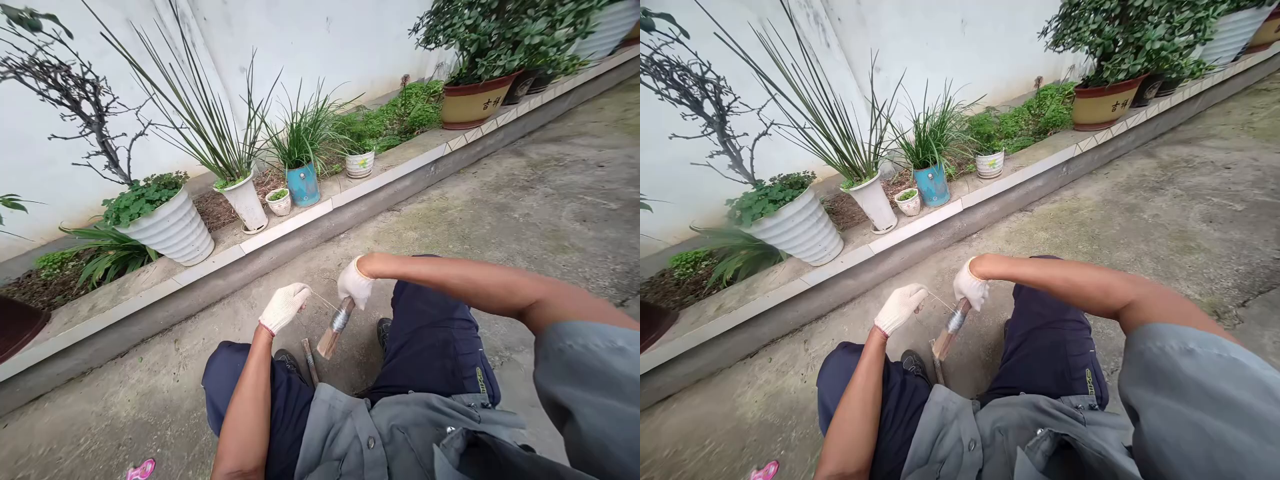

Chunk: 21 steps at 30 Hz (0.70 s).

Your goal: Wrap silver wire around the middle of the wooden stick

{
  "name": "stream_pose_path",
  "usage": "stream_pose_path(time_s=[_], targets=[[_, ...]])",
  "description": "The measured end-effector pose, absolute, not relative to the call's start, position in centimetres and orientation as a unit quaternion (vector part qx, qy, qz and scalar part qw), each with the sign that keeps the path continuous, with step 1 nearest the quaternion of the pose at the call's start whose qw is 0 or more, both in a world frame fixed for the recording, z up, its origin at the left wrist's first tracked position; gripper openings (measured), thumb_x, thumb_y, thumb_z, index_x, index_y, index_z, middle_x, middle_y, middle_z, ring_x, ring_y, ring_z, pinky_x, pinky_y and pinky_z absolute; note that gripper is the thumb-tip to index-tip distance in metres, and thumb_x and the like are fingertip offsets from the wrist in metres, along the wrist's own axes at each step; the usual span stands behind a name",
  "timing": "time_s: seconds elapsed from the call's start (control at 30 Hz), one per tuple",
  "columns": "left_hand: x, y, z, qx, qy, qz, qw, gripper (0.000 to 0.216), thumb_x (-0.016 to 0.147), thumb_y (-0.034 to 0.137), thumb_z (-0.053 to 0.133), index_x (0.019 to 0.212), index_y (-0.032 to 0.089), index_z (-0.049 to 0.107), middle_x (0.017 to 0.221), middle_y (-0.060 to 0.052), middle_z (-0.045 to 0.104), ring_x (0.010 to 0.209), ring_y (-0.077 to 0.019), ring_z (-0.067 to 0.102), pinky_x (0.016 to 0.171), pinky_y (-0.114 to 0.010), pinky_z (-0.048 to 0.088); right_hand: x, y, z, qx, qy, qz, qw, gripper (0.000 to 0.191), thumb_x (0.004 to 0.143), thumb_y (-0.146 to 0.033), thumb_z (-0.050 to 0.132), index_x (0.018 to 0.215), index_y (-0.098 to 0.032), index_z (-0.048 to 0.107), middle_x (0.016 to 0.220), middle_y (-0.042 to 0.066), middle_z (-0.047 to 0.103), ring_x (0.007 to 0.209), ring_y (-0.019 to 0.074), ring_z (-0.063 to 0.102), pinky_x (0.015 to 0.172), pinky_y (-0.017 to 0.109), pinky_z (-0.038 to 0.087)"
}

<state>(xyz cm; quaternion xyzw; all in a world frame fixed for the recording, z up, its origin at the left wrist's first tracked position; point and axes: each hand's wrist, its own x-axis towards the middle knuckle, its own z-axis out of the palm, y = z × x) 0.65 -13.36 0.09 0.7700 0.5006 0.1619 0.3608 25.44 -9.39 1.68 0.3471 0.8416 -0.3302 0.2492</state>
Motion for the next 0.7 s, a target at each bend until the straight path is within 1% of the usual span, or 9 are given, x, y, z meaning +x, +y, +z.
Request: stream_pose_path(time_s=[0.1, 0.17, 0.23, 0.3, 0.4, 0.47, 0.57, 0.63, 0.7], targets=[[1.0, -13.6, 0.2, 0.780, 0.489, 0.154, 0.360, 0.035, 0.098, 0.044, 0.045, 0.090, 0.020, 0.070, 0.069, 0.001, 0.064, 0.064, -0.0157, 0.061, 0.065, -0.026, 0.046, 25.7, -10.3, 3.5, 0.290, 0.834, -0.387, 0.266, 0.022, 0.065, -0.032, 0.080, 0.081, -0.018, 0.070, 0.063, -0.004, 0.063, 0.061, 0.0146, 0.058, 0.063, 0.026, 0.042], [1.2, -13.8, 0.4, 0.786, 0.484, 0.150, 0.355, 0.036, 0.098, 0.045, 0.046, 0.081, 0.021, 0.066, 0.069, 0.000, 0.064, 0.065, -0.0167, 0.061, 0.066, -0.027, 0.047, 25.7, -10.3, 5.2, 0.303, 0.858, -0.372, 0.183, 0.024, 0.071, -0.036, 0.076, 0.087, -0.019, 0.070, 0.068, -0.004, 0.065, 0.062, 0.0129, 0.057, 0.062, 0.025, 0.040], [1.4, -13.9, 0.6, 0.791, 0.479, 0.146, 0.352, 0.038, 0.098, 0.046, 0.045, 0.074, 0.021, 0.062, 0.068, -0.001, 0.064, 0.064, -0.0169, 0.061, 0.067, -0.027, 0.047, 25.5, -9.8, 6.8, 0.356, 0.872, -0.323, 0.091, 0.027, 0.076, -0.040, 0.071, 0.093, -0.020, 0.070, 0.072, -0.004, 0.067, 0.063, 0.0122, 0.057, 0.062, 0.024, 0.039], [1.5, -13.9, 0.7, 0.794, 0.469, 0.151, 0.357, 0.040, 0.099, 0.045, 0.043, 0.073, 0.021, 0.061, 0.068, -0.001, 0.065, 0.064, -0.0161, 0.062, 0.067, -0.026, 0.047, 25.3, -8.6, 7.7, 0.429, 0.869, -0.246, 0.024, 0.029, 0.081, -0.043, 0.067, 0.098, -0.020, 0.071, 0.077, -0.001, 0.070, 0.066, 0.0137, 0.060, 0.062, 0.024, 0.039], [1.4, -13.7, 0.4, 0.794, 0.463, 0.156, 0.361, 0.039, 0.100, 0.044, 0.040, 0.079, 0.020, 0.063, 0.070, 0.001, 0.065, 0.064, -0.0147, 0.062, 0.069, -0.025, 0.047, 25.0, -6.3, 7.8, 0.514, 0.849, -0.118, -0.006, 0.028, 0.086, -0.040, 0.063, 0.104, -0.021, 0.072, 0.092, 0.008, 0.075, 0.079, 0.0202, 0.067, 0.066, 0.027, 0.043], [1.3, -13.6, 0.1, 0.790, 0.479, 0.148, 0.354, 0.039, 0.100, 0.045, 0.041, 0.084, 0.019, 0.065, 0.068, 0.002, 0.064, 0.062, -0.0146, 0.062, 0.067, -0.025, 0.046, 24.7, -4.8, 7.0, 0.549, 0.833, -0.063, 0.022, 0.028, 0.086, -0.030, 0.063, 0.110, -0.020, 0.073, 0.102, 0.013, 0.076, 0.087, 0.0249, 0.070, 0.071, 0.031, 0.045], [1.1, -13.3, -0.3, 0.784, 0.505, 0.140, 0.332, 0.039, 0.099, 0.046, 0.041, 0.091, 0.019, 0.068, 0.069, 0.002, 0.066, 0.063, -0.0153, 0.062, 0.065, -0.025, 0.045, 24.3, -3.8, 5.1, 0.573, 0.809, -0.027, 0.130, 0.037, 0.078, -0.013, 0.066, 0.114, -0.014, 0.074, 0.102, 0.018, 0.076, 0.089, 0.0293, 0.070, 0.076, 0.037, 0.049], [0.9, -13.2, -0.5, 0.783, 0.516, 0.147, 0.315, 0.039, 0.099, 0.045, 0.041, 0.094, 0.019, 0.070, 0.070, 0.002, 0.066, 0.064, -0.0157, 0.063, 0.065, -0.025, 0.045, 24.1, -4.3, 3.6, 0.549, 0.809, -0.023, 0.208, 0.036, 0.072, -0.007, 0.068, 0.107, -0.010, 0.075, 0.098, 0.018, 0.076, 0.088, 0.0304, 0.069, 0.078, 0.041, 0.050], [0.7, -13.1, -0.6, 0.784, 0.517, 0.164, 0.301, 0.038, 0.099, 0.044, 0.041, 0.094, 0.020, 0.070, 0.071, 0.002, 0.067, 0.064, -0.0155, 0.062, 0.065, -0.025, 0.044, 24.2, -5.5, 2.0, 0.493, 0.833, -0.058, 0.245, 0.027, 0.066, -0.006, 0.071, 0.092, -0.012, 0.077, 0.089, 0.014, 0.076, 0.085, 0.0296, 0.069, 0.078, 0.041, 0.050]])
